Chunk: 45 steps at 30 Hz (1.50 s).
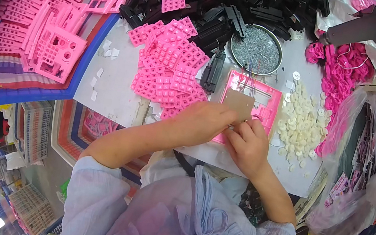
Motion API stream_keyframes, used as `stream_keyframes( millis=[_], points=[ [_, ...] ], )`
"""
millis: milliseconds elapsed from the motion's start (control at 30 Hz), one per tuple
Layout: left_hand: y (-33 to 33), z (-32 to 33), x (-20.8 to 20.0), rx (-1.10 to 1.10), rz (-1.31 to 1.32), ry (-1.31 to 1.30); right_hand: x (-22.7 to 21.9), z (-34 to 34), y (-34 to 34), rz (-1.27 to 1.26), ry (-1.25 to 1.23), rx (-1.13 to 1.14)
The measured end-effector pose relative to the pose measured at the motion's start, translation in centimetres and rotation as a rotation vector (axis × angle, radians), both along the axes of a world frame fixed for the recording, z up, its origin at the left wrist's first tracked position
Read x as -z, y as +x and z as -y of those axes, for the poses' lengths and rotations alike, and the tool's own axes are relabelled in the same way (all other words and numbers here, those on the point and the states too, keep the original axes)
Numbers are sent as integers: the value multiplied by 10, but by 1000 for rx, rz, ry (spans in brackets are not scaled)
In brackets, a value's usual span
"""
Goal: Assembling pink toy cash registers by installing internal components and using an electric screwdriver.
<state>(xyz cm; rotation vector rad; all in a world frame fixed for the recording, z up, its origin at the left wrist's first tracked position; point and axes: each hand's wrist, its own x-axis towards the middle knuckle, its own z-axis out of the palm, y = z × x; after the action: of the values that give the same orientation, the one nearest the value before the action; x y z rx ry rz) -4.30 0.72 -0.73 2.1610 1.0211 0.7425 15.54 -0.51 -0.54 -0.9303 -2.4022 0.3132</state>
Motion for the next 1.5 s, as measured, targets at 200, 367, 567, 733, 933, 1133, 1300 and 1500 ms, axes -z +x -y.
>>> stream_keyframes(
  millis=[200, 367, 567, 733, 933, 1133, 1300, 1500],
  points=[
    [-2, 3, 12, 15, -62, 98, -1, 1, 0, 78, -23, -40],
    [-6, 1, 5, -366, 68, -285, -15, 8, 9, 245, -126, -81],
    [-26, 25, -17, -208, -102, -150, -15, 9, 12, 194, -170, -84],
    [-39, 22, -19, -58, -209, -300, -10, 7, 10, 78, -153, -80],
    [-48, -18, -34, -170, 171, -549, -6, 18, 2, 205, -94, 36],
    [-36, -36, -22, -102, 797, -1227, -22, 13, 0, 293, -139, -32],
    [-24, -25, -22, -124, 819, -1169, -23, 1, 15, 254, -229, -171],
    [-15, -16, 6, -181, 697, -655, -23, 8, 10, 239, -193, -110]
  ],
)
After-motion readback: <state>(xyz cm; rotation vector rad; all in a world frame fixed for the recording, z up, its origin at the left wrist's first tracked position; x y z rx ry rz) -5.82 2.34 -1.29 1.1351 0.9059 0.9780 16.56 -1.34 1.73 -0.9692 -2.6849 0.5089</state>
